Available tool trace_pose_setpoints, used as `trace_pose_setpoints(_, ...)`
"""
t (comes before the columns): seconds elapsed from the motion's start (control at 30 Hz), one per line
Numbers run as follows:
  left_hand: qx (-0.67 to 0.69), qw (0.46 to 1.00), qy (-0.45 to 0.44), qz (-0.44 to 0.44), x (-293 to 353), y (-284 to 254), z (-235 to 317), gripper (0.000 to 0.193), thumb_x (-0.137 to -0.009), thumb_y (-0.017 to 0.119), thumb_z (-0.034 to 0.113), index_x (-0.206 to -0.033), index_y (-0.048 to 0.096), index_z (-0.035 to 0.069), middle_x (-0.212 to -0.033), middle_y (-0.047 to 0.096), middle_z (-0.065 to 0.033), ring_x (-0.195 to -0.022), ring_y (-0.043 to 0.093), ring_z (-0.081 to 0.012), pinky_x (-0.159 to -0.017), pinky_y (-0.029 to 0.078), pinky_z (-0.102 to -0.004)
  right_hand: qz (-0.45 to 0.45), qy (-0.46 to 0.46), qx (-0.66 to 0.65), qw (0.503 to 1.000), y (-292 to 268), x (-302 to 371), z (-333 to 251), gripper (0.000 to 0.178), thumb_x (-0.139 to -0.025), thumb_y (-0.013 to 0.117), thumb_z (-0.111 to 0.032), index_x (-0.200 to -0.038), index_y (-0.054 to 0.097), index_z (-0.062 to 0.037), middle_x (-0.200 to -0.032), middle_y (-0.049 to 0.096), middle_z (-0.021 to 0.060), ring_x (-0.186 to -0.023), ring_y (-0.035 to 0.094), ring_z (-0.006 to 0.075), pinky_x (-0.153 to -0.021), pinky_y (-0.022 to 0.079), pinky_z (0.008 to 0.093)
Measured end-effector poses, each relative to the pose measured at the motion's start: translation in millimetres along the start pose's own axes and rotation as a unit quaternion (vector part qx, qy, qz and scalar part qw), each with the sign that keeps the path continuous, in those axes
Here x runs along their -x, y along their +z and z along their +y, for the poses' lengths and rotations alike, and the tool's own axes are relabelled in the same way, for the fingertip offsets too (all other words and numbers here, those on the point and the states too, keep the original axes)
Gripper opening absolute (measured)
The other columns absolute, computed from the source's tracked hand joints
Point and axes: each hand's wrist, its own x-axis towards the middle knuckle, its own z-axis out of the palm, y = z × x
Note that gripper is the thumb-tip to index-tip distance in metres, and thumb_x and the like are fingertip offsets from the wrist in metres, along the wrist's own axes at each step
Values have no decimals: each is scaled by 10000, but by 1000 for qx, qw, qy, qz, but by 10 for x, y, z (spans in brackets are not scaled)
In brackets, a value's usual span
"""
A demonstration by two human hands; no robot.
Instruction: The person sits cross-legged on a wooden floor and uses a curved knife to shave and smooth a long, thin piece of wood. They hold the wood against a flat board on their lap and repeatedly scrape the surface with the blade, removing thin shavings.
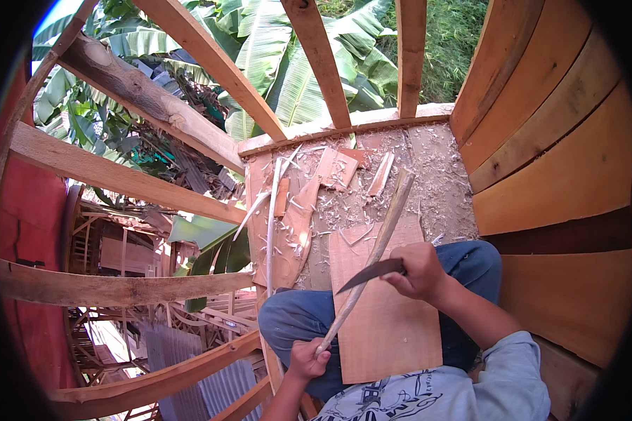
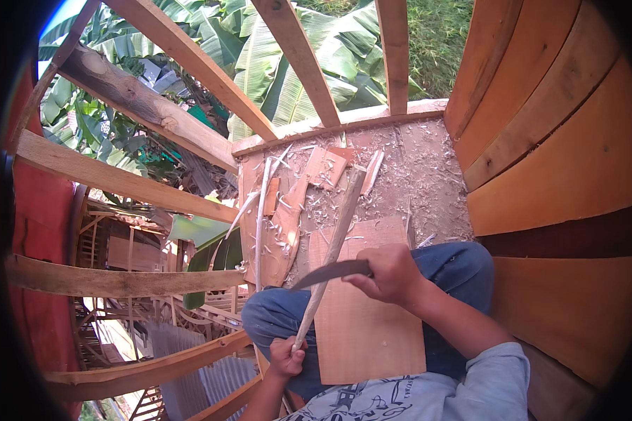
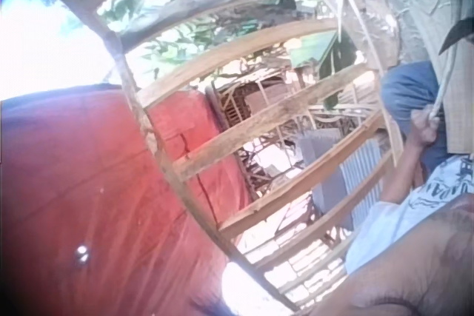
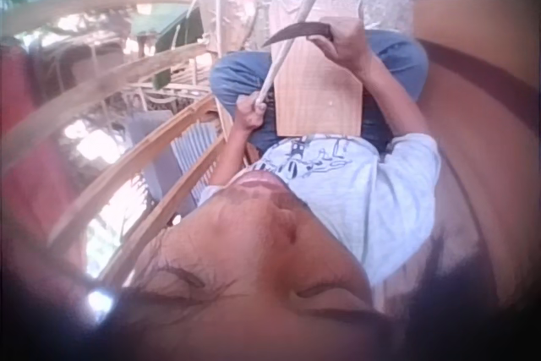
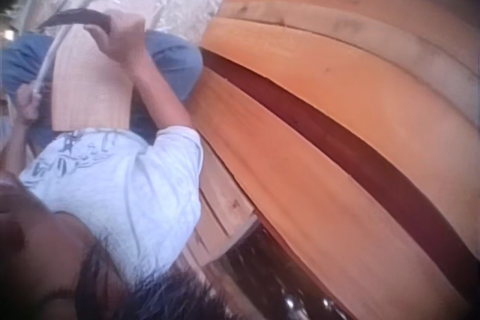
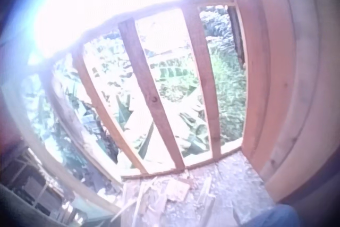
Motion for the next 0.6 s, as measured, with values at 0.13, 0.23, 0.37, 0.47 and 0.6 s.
trace_pose_setpoints(0.13,0,1000,-1,11,-12,-4,25,307,-856,613,330,-745,613,44,-526,515,-60,-440,560,-219,-464,442,-308,89,47,61,993,10,-5,-7,448,-860,637,-357,-594,508,-20,-476,508,88,-425,513,281,-435,367,341)
trace_pose_setpoints(0.23,0,1000,-1,3,8,-7,26,305,-855,613,325,-741,601,43,-519,500,-52,-436,550,-215,-469,437,-302,184,282,-96,937,-214,-10,250,443,-871,623,-346,-612,561,8,-505,538,143,-480,561,309,-472,403,356)
trace_pose_setpoints(0.37,13,1000,-21,15,-20,-18,54,290,-866,595,303,-745,592,40,-512,476,-47,-432,535,-198,-465,421,-296,71,347,102,930,-294,-177,334,396,-857,622,-324,-677,630,30,-582,593,189,-617,624,374,-583,472,437)
trace_pose_setpoints(0.47,19,999,-32,22,-6,2,67,274,-880,577,276,-751,587,35,-514,465,-48,-431,524,-182,-459,407,-292,-9,344,229,910,-283,-283,482,361,-842,618,-317,-732,655,24,-674,629,202,-722,639,398,-687,492,478)
trace_pose_setpoints(0.6,31,998,-39,25,-15,8,66,264,-898,553,247,-758,581,25,-517,450,-42,-435,506,-155,-459,389,-279,-3,350,265,899,-196,-316,796,336,-844,598,-309,-824,660,21,-814,650,222,-811,640,389,-749,494,476)
